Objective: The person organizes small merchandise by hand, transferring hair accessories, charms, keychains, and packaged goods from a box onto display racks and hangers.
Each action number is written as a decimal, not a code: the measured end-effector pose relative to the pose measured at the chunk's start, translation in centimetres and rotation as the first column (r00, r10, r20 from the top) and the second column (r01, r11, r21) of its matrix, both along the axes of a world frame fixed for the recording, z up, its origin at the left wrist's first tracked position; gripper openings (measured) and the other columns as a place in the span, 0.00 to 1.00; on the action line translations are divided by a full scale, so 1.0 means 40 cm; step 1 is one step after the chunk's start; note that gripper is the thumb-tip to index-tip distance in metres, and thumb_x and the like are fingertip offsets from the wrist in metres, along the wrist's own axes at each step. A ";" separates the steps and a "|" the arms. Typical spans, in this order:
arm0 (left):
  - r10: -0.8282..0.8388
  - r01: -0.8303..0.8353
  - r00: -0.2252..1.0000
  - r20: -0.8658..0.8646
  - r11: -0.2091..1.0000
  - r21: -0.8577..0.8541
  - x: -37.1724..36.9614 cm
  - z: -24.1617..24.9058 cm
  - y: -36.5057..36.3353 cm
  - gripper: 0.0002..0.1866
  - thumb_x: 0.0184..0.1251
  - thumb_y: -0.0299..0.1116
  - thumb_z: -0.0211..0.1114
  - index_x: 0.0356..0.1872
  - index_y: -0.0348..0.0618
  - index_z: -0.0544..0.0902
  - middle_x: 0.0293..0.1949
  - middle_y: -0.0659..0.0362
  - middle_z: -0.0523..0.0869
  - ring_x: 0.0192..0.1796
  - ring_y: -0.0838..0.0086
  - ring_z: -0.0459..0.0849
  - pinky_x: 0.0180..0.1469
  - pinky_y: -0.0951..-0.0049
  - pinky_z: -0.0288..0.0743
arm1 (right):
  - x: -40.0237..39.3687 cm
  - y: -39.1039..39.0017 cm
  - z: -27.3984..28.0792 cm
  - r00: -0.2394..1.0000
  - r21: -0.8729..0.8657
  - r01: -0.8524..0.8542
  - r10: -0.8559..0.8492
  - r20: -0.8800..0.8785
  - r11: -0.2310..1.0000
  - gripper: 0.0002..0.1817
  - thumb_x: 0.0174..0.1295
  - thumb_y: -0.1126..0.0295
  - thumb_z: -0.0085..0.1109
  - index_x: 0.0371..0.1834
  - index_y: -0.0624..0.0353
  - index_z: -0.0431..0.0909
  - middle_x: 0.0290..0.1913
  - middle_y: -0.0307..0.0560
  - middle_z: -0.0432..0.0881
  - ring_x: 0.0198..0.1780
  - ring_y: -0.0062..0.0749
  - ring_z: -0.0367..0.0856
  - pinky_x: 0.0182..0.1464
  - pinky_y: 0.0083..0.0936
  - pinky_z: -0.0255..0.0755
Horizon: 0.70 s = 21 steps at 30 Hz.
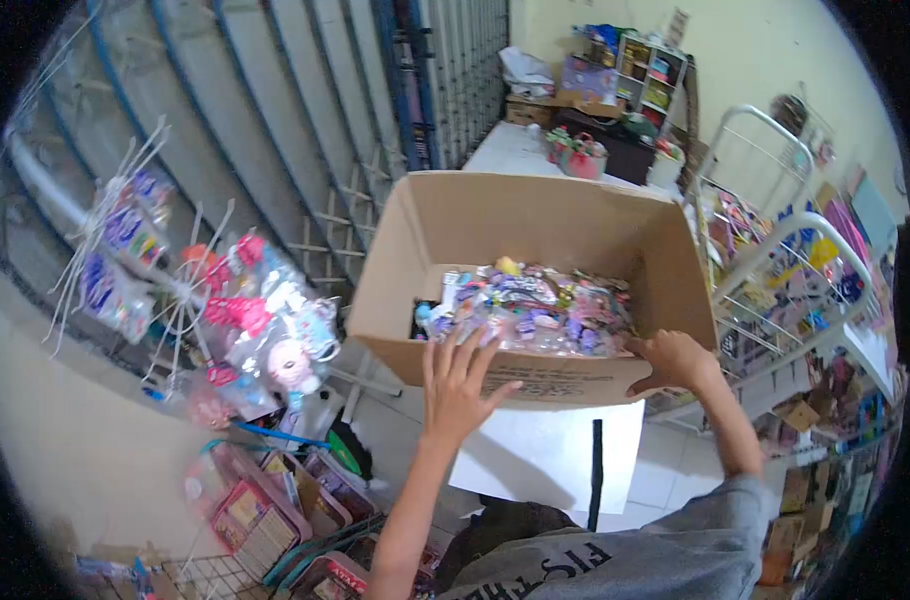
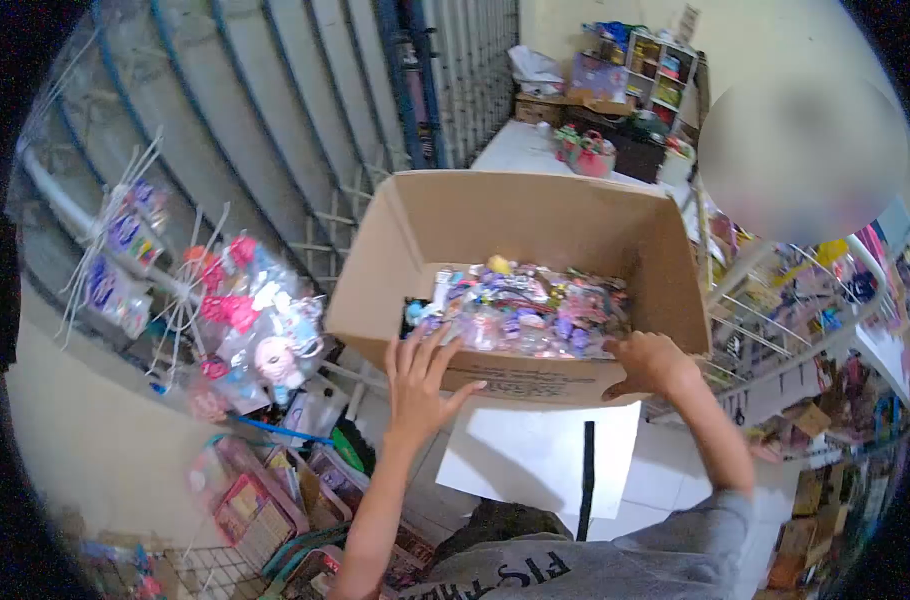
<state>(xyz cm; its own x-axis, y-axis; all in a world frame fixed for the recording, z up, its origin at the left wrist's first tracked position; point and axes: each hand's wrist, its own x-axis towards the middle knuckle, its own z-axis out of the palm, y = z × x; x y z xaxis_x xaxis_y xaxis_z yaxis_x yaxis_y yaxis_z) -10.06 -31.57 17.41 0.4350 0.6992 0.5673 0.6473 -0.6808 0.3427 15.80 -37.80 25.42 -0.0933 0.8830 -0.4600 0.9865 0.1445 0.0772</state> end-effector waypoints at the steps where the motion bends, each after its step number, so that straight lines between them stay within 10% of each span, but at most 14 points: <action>1: -0.014 0.013 0.998 -0.060 1.000 -0.008 0.025 -0.012 0.012 0.29 0.40 0.51 0.63 0.45 0.49 0.72 0.47 0.60 0.70 0.54 0.67 0.62 0.59 0.56 0.40 | 0.027 -0.038 -0.014 0.989 0.046 0.137 -0.139 0.054 0.989 0.27 0.42 0.47 0.55 0.40 0.55 0.70 0.26 0.54 0.76 0.32 0.45 0.76 0.38 0.37 0.69; 8: -0.113 0.114 0.993 0.025 0.993 -0.030 0.059 -0.074 0.015 0.13 0.41 0.43 0.63 0.22 0.46 0.77 0.26 0.64 0.76 0.37 0.72 0.70 0.50 0.64 0.50 | 0.057 -0.161 -0.134 0.983 0.492 0.181 -0.175 -0.058 0.852 0.06 0.47 0.65 0.51 0.27 0.51 0.75 0.17 0.46 0.75 0.24 0.39 0.75 0.27 0.30 0.68; 21: -0.143 0.145 0.987 0.080 0.989 -0.031 -0.030 -0.071 -0.074 0.11 0.34 0.42 0.66 0.18 0.48 0.78 0.22 0.65 0.74 0.31 0.74 0.69 0.43 0.71 0.52 | -0.037 -0.283 -0.099 0.973 0.340 0.228 -0.203 -0.107 0.912 0.06 0.47 0.65 0.52 0.27 0.50 0.77 0.16 0.46 0.75 0.19 0.38 0.75 0.22 0.30 0.68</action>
<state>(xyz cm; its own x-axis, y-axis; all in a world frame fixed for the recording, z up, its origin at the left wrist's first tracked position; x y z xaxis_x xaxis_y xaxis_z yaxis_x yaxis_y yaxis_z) -11.26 -34.53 14.58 0.4885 0.6534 0.5782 0.5141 -0.7510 0.4144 14.33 -49.13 21.46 0.0970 0.9880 -0.1198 0.9953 -0.0959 0.0152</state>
